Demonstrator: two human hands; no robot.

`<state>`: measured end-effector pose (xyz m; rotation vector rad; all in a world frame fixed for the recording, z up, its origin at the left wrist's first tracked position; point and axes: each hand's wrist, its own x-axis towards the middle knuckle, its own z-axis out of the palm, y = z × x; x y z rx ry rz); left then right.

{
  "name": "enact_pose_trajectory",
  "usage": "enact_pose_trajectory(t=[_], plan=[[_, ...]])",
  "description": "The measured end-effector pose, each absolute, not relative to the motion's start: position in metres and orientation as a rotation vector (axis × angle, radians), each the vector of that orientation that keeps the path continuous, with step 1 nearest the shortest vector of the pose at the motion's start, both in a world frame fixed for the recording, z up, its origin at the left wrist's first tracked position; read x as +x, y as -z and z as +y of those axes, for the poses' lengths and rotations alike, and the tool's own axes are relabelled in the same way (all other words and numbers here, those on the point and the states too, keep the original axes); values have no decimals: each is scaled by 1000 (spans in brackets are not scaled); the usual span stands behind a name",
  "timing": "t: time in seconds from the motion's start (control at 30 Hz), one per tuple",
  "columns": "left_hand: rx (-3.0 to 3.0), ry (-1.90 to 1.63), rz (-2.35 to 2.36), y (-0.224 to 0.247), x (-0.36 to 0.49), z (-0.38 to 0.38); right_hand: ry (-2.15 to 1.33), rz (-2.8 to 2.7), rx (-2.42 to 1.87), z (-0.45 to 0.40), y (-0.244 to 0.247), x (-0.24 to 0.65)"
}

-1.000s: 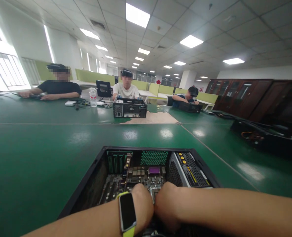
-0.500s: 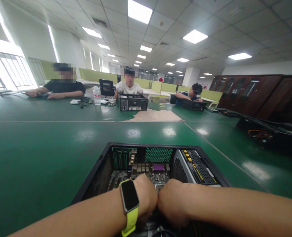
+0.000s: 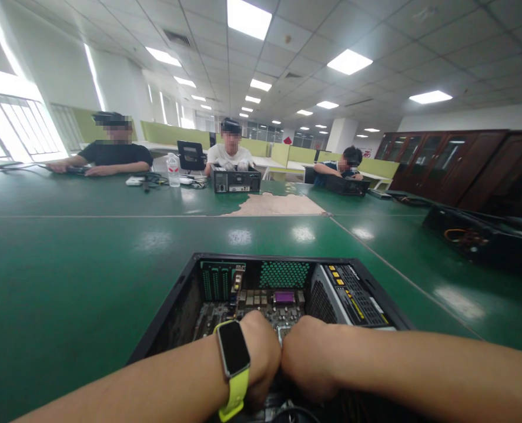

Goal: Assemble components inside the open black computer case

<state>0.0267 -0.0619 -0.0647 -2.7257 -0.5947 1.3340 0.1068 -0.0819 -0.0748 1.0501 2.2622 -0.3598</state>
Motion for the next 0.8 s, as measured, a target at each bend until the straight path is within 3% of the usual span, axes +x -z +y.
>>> enact_pose_trajectory(t=[0.13, 0.8], plan=[[-2736, -1347, -607, 63, 27, -62, 211, 2095, 865, -83, 63, 103], [-2732, -1414, -704, 63, 30, -61, 212, 2181, 971, -80, 75, 109]])
